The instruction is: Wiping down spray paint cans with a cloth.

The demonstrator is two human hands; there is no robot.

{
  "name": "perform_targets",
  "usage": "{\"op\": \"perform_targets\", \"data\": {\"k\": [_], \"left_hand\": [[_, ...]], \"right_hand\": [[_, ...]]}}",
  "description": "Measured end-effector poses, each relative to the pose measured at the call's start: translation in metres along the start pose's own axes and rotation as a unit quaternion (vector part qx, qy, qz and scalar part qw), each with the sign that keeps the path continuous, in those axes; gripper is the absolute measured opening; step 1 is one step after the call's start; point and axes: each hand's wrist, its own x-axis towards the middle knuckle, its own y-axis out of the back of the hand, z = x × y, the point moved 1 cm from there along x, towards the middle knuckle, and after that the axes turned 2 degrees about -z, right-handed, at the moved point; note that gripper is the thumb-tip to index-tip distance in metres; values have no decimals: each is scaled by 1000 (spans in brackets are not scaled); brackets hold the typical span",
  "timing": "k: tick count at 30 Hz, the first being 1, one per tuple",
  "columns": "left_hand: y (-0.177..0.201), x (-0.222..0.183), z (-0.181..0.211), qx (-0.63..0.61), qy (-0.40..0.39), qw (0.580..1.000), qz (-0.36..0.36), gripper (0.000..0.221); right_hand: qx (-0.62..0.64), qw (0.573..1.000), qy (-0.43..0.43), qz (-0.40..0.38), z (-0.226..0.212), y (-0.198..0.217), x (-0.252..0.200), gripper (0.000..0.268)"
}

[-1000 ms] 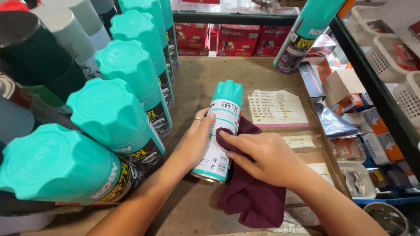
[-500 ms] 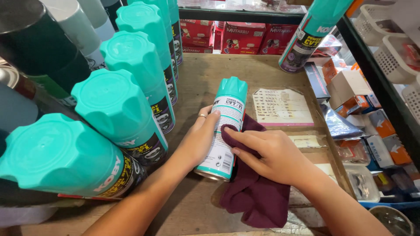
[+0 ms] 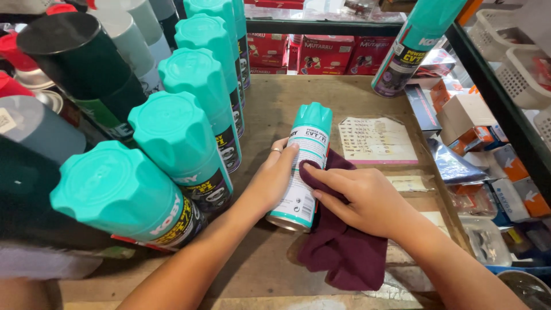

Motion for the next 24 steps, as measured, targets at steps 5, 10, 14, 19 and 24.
{"op": "perform_targets", "data": {"k": [5, 10, 14, 19, 24], "left_hand": [[-2, 0, 1, -2, -7, 1000, -9, 71], [0, -4, 1, 1, -3, 1000, -9, 71], [0, -4, 2, -1, -2, 1000, -8, 71], [2, -2, 1, 2, 3, 1000, -9, 70], [3, -12, 10, 5, 16, 1000, -15, 70]], "right_hand": [[-51, 999, -1, -10, -8, 2, -1, 36], [-60, 998, 0, -11, -7, 1, -1, 37], [-59, 998, -7, -24, -7, 1, 0, 38], [-55, 998, -12, -31, -6, 2, 0, 39], [-64, 997, -16, -30, -6, -1, -1, 39]]}}
